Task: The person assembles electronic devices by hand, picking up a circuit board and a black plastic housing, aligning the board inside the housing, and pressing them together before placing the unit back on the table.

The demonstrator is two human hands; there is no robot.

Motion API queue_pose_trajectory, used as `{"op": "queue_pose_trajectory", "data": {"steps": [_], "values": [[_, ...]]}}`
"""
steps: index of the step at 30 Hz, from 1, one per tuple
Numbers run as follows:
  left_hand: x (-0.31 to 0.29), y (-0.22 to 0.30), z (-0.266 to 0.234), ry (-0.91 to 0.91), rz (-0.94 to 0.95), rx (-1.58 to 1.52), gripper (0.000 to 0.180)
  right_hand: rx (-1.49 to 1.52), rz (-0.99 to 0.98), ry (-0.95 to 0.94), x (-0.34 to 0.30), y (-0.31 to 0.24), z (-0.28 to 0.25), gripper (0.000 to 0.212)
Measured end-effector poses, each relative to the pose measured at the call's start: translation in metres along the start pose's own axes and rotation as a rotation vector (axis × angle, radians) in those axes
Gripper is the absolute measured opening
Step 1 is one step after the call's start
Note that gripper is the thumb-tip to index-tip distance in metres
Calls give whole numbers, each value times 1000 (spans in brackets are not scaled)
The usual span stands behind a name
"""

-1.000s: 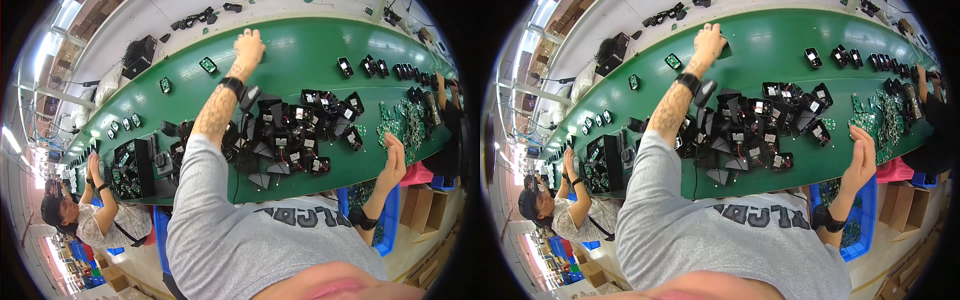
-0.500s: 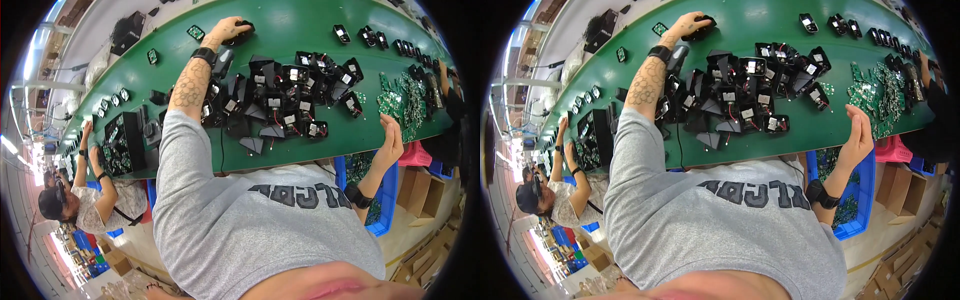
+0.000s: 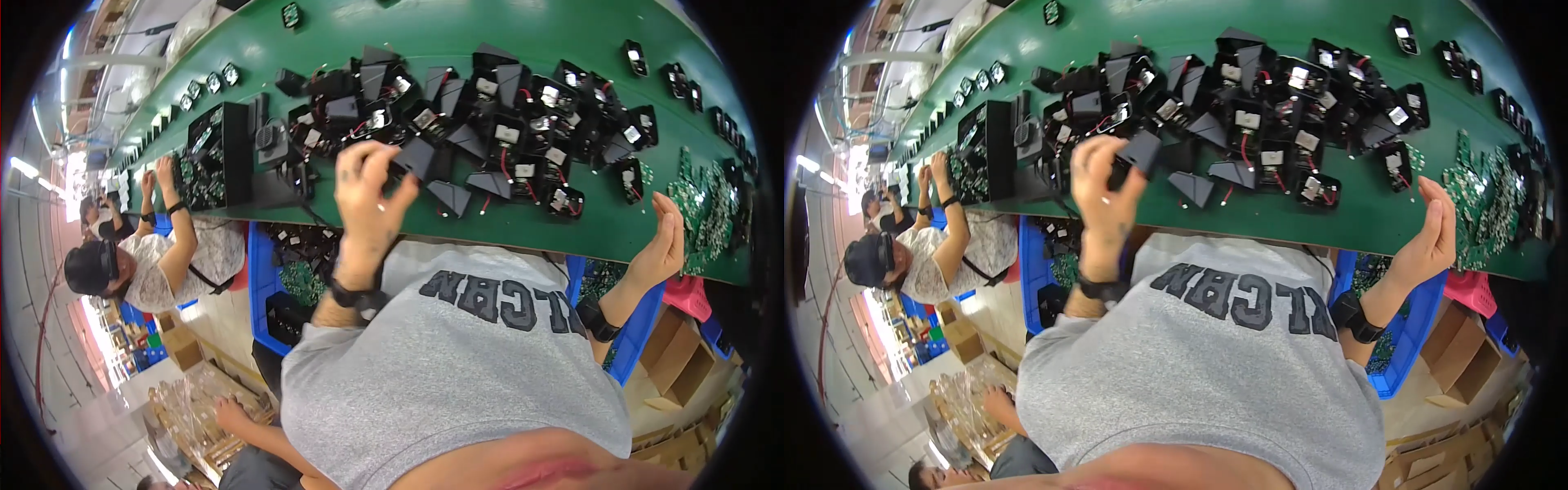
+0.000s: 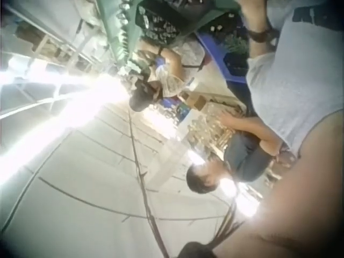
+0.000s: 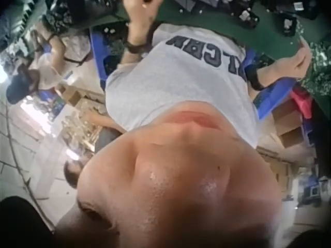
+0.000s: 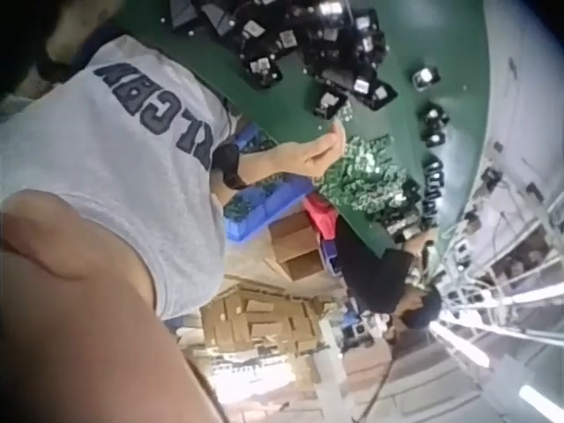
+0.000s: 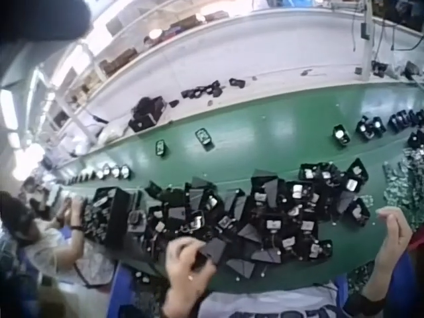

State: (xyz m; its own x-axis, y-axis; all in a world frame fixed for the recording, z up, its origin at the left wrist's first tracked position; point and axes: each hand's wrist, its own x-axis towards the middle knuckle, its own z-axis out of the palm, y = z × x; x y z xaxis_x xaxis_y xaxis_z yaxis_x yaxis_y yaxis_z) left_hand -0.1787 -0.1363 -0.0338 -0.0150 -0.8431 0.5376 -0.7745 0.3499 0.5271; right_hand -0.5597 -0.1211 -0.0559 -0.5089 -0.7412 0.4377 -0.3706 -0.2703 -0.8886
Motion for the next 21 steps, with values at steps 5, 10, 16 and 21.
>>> {"op": "queue_pose_trajectory", "data": {"steps": [5,10,16,21], "values": [[-59,-26,38,230,10,199,39,11,-27,-191,6,4,27,26],[-55,-26,44,181,-89,259,50,34,-33,-236,6,11,29,29],[-44,-36,49,166,-76,265,61,66,-22,-220,2,11,33,30],[-33,-40,52,168,-83,321,84,28,-14,-230,1,12,37,31]]}}
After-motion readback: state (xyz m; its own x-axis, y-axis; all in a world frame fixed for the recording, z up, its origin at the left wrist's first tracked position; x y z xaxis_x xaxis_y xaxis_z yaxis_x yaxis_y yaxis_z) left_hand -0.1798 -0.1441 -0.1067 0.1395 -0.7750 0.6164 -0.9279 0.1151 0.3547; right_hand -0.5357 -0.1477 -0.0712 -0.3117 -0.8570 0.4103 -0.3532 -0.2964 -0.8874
